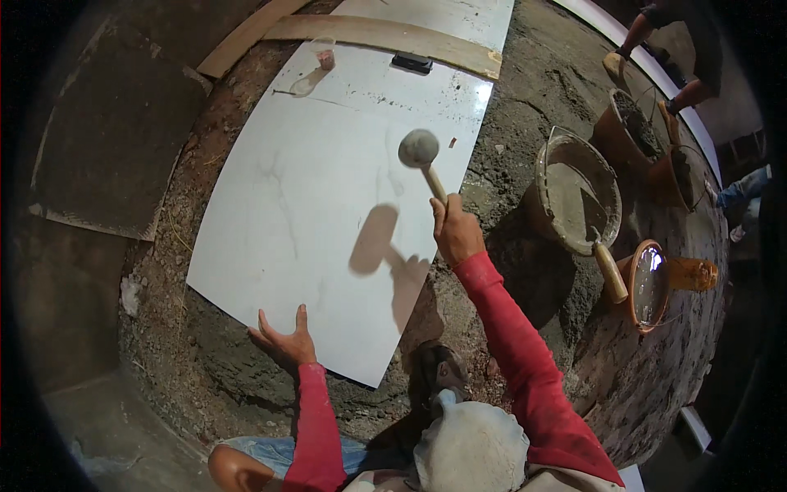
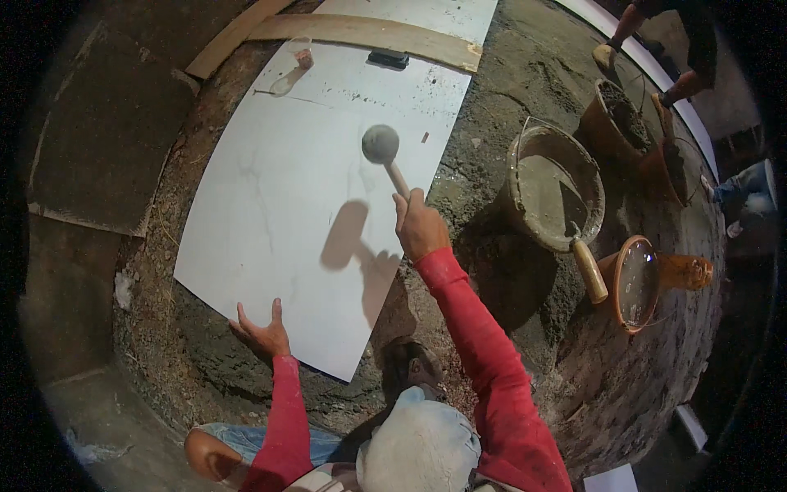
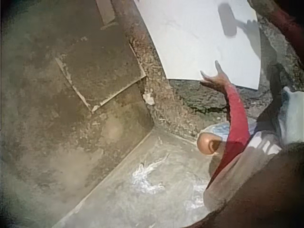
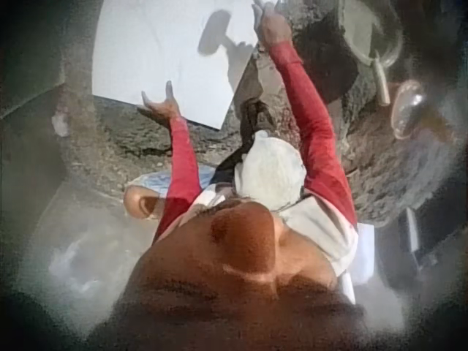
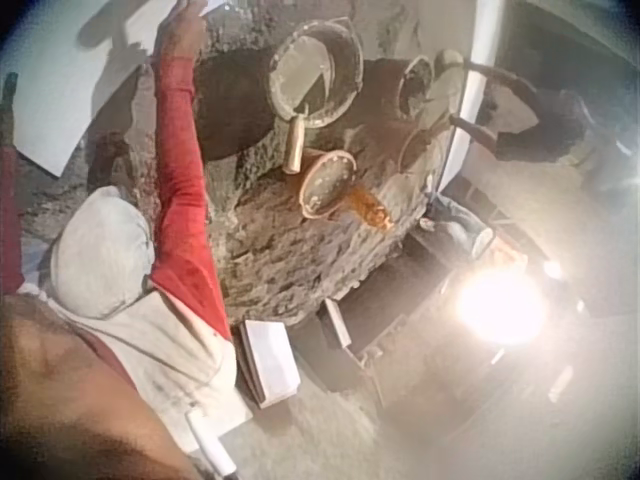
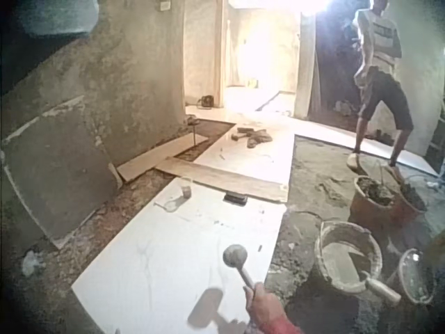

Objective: The person prepares the ground with wet mortar using a trowel, places a large white floor tile onto the mortar, and then uses a rubber mallet to tap the tile into place before wiping the surface with a cloth.

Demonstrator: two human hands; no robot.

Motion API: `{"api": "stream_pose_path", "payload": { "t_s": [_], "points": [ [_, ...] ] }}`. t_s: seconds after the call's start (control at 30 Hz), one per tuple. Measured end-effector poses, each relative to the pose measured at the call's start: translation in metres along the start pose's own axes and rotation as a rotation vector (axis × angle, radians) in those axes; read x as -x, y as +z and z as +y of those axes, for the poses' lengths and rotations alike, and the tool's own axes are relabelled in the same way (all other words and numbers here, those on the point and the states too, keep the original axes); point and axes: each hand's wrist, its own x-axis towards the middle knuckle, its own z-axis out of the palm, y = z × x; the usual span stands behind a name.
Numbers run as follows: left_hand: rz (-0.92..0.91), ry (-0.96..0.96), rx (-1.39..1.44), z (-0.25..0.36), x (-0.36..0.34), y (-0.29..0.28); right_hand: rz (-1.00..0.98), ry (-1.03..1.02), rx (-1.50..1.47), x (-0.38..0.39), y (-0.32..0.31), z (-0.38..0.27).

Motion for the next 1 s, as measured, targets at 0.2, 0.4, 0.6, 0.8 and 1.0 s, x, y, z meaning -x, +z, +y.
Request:
{"api": "stream_pose_path", "payload": {
  "t_s": [0.2,0.4,0.6,0.8,1.0],
  "points": [
    [-0.036,0.272,-0.333,0.015,0.010,0.019,-0.051,0.025,0.017,-0.003,0.012,0.016],
    [-0.278,0.945,-0.087,0.159,0.044,0.051,0.073,-0.023,-0.015,-0.001,0.010,0.019],
    [-0.326,1.029,-0.119,0.209,0.029,0.075,0.229,-0.001,-0.161,0.000,0.001,0.012],
    [-0.288,1.013,-0.084,0.256,0.010,0.108,0.125,0.063,-0.114,-0.009,-0.005,0.023],
    [-0.224,1.054,-0.079,0.310,-0.017,0.149,-0.027,0.140,-0.026,-0.007,-0.008,0.045]
  ]
}}
